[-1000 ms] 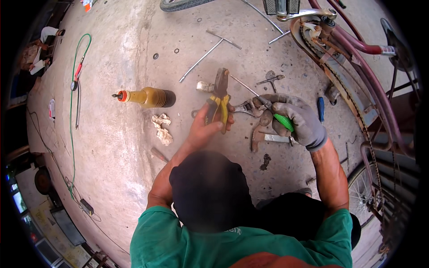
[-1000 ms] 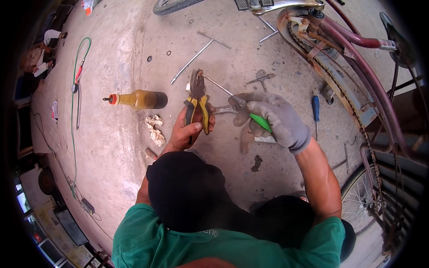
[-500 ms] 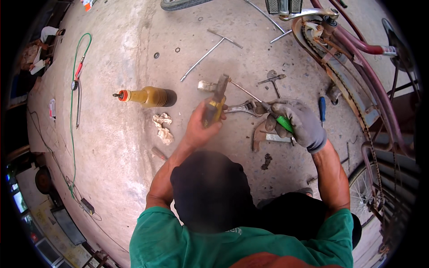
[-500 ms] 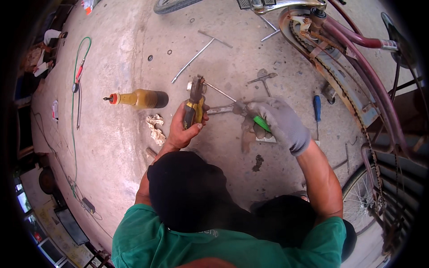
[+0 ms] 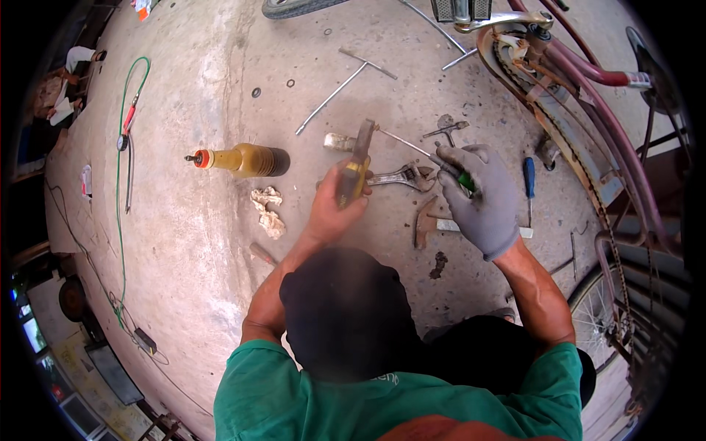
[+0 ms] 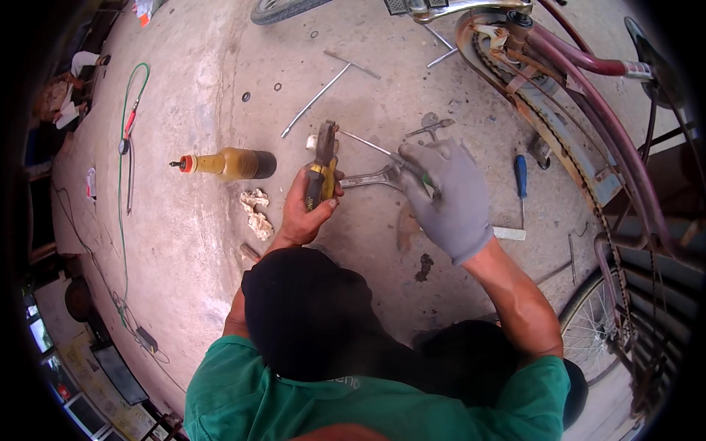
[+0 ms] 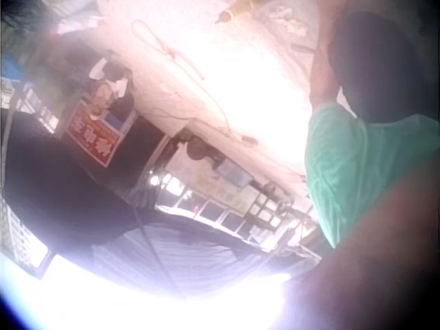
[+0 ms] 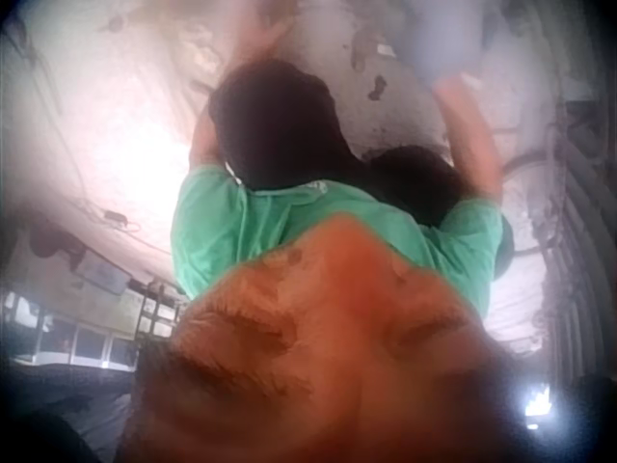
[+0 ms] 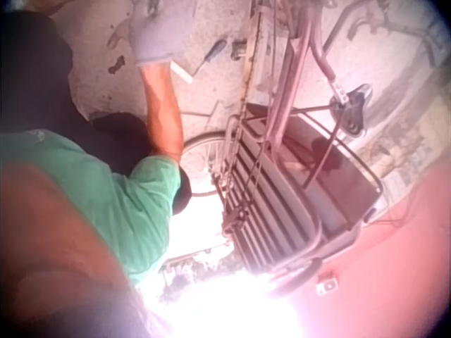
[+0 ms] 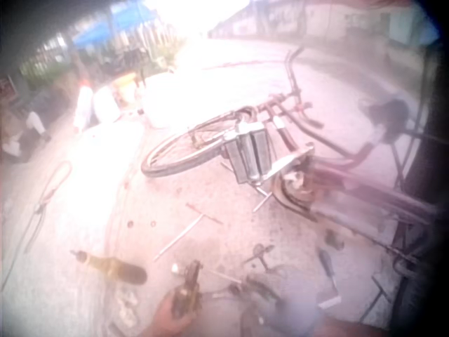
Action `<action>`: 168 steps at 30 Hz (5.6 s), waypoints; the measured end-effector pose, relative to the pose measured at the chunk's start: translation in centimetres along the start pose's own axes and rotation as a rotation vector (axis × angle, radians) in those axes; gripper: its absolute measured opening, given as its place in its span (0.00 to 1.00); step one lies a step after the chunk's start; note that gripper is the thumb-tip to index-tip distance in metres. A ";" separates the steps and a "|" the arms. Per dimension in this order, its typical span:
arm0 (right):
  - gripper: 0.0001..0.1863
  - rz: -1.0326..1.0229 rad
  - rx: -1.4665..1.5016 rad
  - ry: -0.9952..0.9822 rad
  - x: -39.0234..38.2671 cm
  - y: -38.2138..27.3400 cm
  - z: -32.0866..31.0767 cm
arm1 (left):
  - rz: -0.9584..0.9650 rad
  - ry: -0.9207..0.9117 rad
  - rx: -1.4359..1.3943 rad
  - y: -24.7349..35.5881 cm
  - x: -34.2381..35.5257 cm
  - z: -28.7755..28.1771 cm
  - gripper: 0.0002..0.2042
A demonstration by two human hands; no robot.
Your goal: The person repairs a bicycle chain by using a punch and pliers to remove a pin, cleaning a chain link with a brush and fluid from a bottle, and reassembling the link using a screwdriver and pliers.
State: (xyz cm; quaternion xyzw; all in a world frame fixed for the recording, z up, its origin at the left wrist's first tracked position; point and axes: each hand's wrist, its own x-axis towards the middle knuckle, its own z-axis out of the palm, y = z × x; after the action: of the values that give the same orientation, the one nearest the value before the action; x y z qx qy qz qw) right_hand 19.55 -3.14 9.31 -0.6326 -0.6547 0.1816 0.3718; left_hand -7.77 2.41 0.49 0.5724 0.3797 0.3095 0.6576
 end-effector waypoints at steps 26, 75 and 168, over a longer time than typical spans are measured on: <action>0.16 0.768 0.782 -0.522 1.5 1.6 -2.1 | -0.034 -0.040 0.082 0.4 -0.4 -0.6 0.29; 0.15 0.097 0.025 -0.168 -2.0 2.6 1.0 | -0.098 -0.037 0.094 -0.4 -0.4 0.0 0.30; 0.16 0.199 0.069 -0.237 -3.0 1.7 -0.7 | -0.032 -0.137 0.341 1.3 0.2 0.2 0.33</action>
State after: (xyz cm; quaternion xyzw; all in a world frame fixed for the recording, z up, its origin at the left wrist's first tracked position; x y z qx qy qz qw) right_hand 20.97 -5.97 7.81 -0.6553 -0.6215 0.3133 0.2935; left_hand -7.44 2.70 1.74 0.6890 0.3902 0.1904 0.5804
